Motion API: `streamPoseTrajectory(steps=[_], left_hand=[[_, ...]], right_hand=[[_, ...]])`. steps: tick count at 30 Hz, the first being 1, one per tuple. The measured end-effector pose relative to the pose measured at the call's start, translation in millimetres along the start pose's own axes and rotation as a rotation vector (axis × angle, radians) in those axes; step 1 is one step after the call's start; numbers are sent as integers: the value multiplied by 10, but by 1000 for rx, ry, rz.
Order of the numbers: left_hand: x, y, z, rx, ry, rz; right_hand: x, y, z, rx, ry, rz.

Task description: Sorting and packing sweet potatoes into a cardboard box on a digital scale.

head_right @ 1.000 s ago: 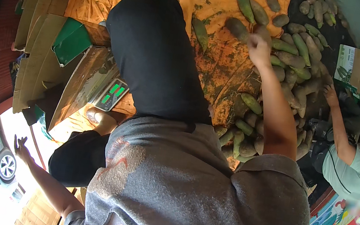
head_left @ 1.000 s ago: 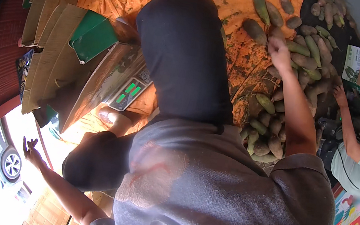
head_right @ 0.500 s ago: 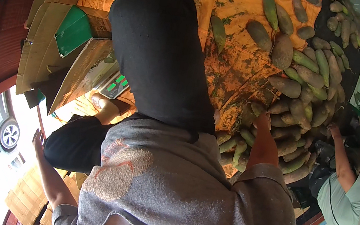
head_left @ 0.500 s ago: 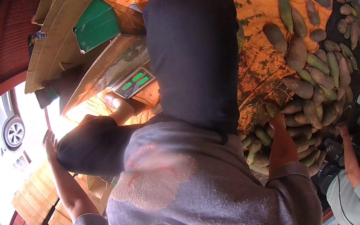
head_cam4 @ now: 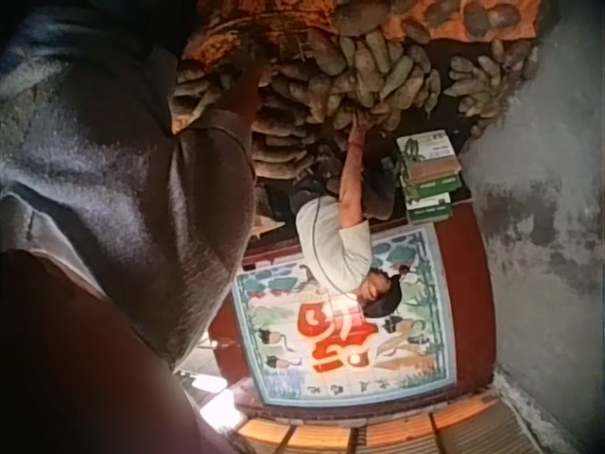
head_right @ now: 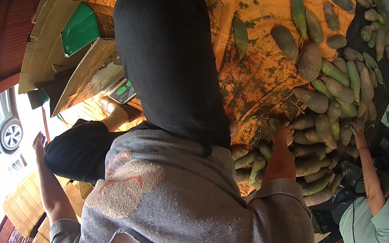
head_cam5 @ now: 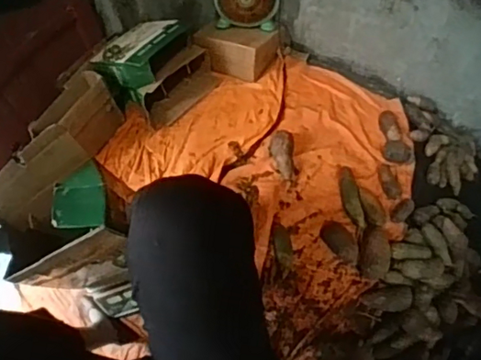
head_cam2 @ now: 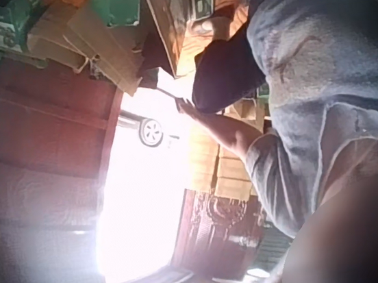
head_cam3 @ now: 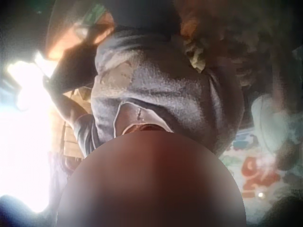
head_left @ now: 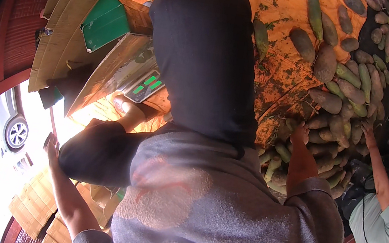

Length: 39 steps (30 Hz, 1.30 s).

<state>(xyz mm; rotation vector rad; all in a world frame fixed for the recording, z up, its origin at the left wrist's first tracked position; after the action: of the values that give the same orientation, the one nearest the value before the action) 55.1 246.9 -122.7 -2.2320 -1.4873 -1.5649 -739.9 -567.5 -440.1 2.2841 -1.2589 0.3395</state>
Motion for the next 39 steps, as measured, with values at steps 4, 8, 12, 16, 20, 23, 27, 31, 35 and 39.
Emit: streamPoseTrajectory(steps=[4,8,12,16,20,23,27,31,35,39], left_hand=[[128,-77,-74,5,46,-15],[106,2,-93,-41,21,-19],[10,213,-137,-149,5,14],[-50,333,-73,-168,27,-111],[-43,683,-398,-276,57,-136],[-107,1139,-646,-413,30,-193],[-158,1710,-1000,-577,-16,-200],[-771,2143,-879,-661,-278,-395],[-575,2335,-1204,-846,-93,-114],[-1012,2521,-1642,-766,-112,-45]], right_hand=[[170,-173,-99,69,-45,-94],[48,-149,-37,152,104,-120],[-9,-335,-38,200,92,-156],[-37,-396,203,347,236,88],[607,-914,-63,398,282,249],[756,-955,62,434,247,382],[1057,-1034,226,549,453,323],[1561,-472,562,598,421,-11],[2699,-1369,-559,539,607,269],[4118,-1215,-1571,686,1027,443]])
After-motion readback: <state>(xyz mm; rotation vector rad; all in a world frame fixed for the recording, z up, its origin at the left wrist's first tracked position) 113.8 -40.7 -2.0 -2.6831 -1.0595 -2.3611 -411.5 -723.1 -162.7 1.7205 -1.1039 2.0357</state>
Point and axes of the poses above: each hand's wrist, its own z-axis towards the middle knuckle, its own x-axis out of the back of the hand, y = z × x, the point moved 7 cm from there along z, towards the middle knuckle, and after that the axes turned 14 degrees about x, right-handed, at the moved point
